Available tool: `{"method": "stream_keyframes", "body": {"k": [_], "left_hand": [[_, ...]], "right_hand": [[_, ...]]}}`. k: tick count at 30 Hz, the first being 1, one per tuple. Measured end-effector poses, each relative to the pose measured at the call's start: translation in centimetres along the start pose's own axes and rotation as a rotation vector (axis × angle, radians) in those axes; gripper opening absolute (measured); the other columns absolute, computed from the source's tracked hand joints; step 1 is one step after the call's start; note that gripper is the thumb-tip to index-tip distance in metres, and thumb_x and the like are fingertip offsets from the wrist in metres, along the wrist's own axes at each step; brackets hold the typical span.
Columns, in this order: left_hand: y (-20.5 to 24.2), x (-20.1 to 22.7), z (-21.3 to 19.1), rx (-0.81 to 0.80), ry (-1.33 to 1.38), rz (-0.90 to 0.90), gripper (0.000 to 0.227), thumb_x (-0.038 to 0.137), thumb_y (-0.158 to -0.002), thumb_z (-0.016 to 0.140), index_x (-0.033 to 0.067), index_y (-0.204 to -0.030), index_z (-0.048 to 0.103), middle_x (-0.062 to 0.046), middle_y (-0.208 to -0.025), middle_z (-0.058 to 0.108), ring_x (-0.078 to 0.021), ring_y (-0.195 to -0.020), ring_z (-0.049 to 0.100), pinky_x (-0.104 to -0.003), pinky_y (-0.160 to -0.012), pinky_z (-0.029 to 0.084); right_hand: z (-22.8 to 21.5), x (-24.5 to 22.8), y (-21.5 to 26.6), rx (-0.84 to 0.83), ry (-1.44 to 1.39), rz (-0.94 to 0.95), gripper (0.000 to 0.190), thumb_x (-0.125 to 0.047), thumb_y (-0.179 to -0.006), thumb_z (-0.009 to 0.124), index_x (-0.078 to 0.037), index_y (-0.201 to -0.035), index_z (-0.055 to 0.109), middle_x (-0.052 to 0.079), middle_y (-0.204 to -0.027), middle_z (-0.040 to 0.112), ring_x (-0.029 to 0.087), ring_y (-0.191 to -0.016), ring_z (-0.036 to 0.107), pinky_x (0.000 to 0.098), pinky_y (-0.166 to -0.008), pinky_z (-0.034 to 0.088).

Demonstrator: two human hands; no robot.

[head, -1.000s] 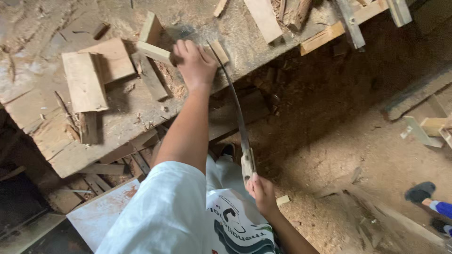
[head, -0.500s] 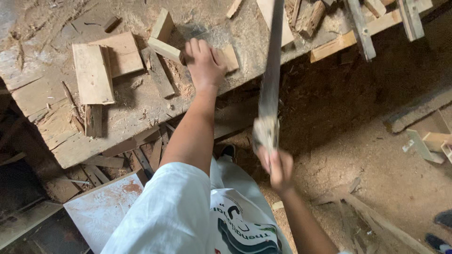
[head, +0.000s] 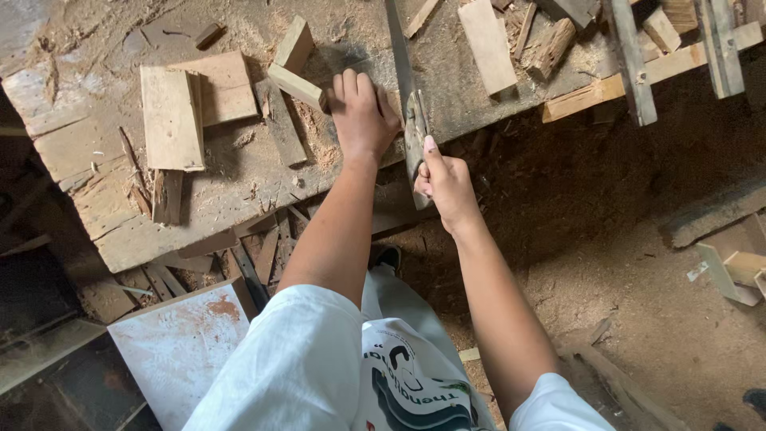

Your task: The person uses a hand saw to cut a small wooden block on a workbench. After cutting, they pick up the pieces, inspect the cut edges, and place them back on the bench.

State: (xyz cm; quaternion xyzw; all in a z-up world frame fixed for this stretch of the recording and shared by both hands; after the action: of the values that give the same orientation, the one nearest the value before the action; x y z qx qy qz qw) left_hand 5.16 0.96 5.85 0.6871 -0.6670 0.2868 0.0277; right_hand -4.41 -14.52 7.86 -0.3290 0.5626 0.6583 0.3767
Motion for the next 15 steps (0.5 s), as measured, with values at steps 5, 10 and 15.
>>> {"method": "stream_keyframes", "body": {"k": [5, 10, 15], "left_hand": [[-0.17, 0.02, 0.28, -0.044, 0.009, -0.032, 0.012, 0.014, -0.088, 0.06, 0.0079, -0.093, 0.05, -0.012, -0.098, 0.047, -0.0283, -0.098, 0.048, -0.043, -0.093, 0.042], [-0.11, -0.08, 0.35, -0.009, -0.031, -0.011, 0.013, 0.015, -0.09, 0.06, 0.008, -0.094, 0.051, -0.011, -0.099, 0.047, -0.0279, -0.099, 0.048, -0.044, -0.095, 0.042], [-0.03, -0.2, 0.67, -0.051, -0.027, -0.025, 0.012, 0.016, -0.091, 0.06, 0.0081, -0.094, 0.051, -0.012, -0.1, 0.048, -0.0272, -0.1, 0.048, -0.042, -0.094, 0.042]], "right_hand": [[-0.51, 0.04, -0.17, -0.042, -0.003, -0.007, 0.056, -0.046, -0.108, 0.053, -0.012, -0.064, 0.044, -0.004, -0.059, 0.044, 0.008, -0.053, 0.041, 0.0258, -0.054, 0.034], [-0.82, 0.04, -0.42, -0.06, 0.004, -0.023, 0.055, -0.047, -0.107, 0.051, -0.011, -0.066, 0.048, -0.003, -0.056, 0.045, 0.007, -0.052, 0.041, 0.0245, -0.054, 0.032], [-0.69, 0.25, -0.59, -0.054, 0.003, -0.045, 0.055, -0.046, -0.107, 0.05, -0.012, -0.065, 0.048, -0.003, -0.057, 0.045, 0.008, -0.052, 0.042, 0.0246, -0.053, 0.032]]}}
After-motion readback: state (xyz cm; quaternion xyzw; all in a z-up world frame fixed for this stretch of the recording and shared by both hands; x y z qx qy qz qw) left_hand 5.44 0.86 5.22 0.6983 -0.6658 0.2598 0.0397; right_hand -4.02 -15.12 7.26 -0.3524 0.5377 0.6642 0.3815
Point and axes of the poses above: each hand's wrist, its own y-axis away from the middle knuckle, its own z-axis out of the palm, x = y × z, the point moved 6 cm from there along -y, towards the middle knuckle
